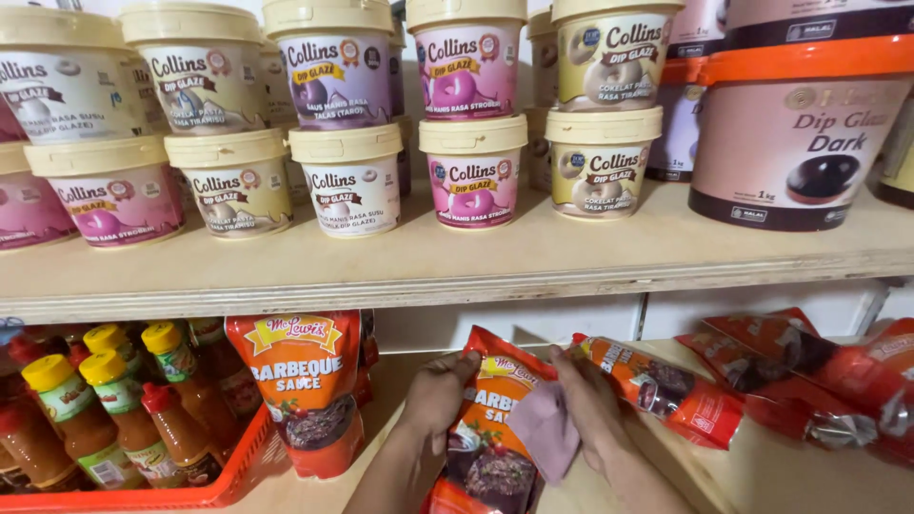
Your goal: Organizing and wiping down packets of barbeque sauce and stocking them on a grocery store shelf.
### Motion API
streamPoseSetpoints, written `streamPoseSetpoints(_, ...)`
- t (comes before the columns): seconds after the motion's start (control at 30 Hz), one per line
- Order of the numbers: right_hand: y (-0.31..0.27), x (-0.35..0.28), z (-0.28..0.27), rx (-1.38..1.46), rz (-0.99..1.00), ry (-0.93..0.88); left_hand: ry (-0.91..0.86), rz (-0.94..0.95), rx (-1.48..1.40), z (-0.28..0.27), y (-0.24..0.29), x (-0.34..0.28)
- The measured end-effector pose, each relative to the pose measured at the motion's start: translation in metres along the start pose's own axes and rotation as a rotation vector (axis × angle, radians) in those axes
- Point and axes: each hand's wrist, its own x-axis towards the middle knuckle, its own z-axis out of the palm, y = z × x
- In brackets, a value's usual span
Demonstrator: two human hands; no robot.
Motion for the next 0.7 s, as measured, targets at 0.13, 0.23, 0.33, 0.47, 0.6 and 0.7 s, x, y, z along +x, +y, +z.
streamPoseSetpoints(0.13, -0.004, 0.006, -0.013, 0.169, 0.187, -0.275, -0.071, 0.137, -0.298, 0.007, 0.025, -0.035)
streamPoseSetpoints(0.23, -0.017, 0.023, -0.02, -0.061, 0.008, -0.129, -0.031, 0.31, -0.227, -0.012, 0.028, -0.03)
streamPoseSetpoints(0.33, -0.077, -0.027, -0.012, 0.182, -0.044, -0.461, 0.04, 0.487, -0.132, -0.025, 0.051, -0.051)
streamPoseSetpoints(0.47, -0.118, -0.03, 0.003, 0.192, -0.41, -0.527, 0.105, 0.685, -0.271, -0.022, 0.063, -0.054)
streamPoseSetpoints(0.6, -0.132, -0.022, 0.007, -0.145, -0.632, -0.311, 0.144, 0.742, -0.305, -0.019, 0.065, -0.045)
streamPoseSetpoints(0.7, -0.127, -0.022, 0.01, -0.282, -0.582, -0.235, 0.126, 0.706, -0.271, -0.023, 0.061, -0.04)
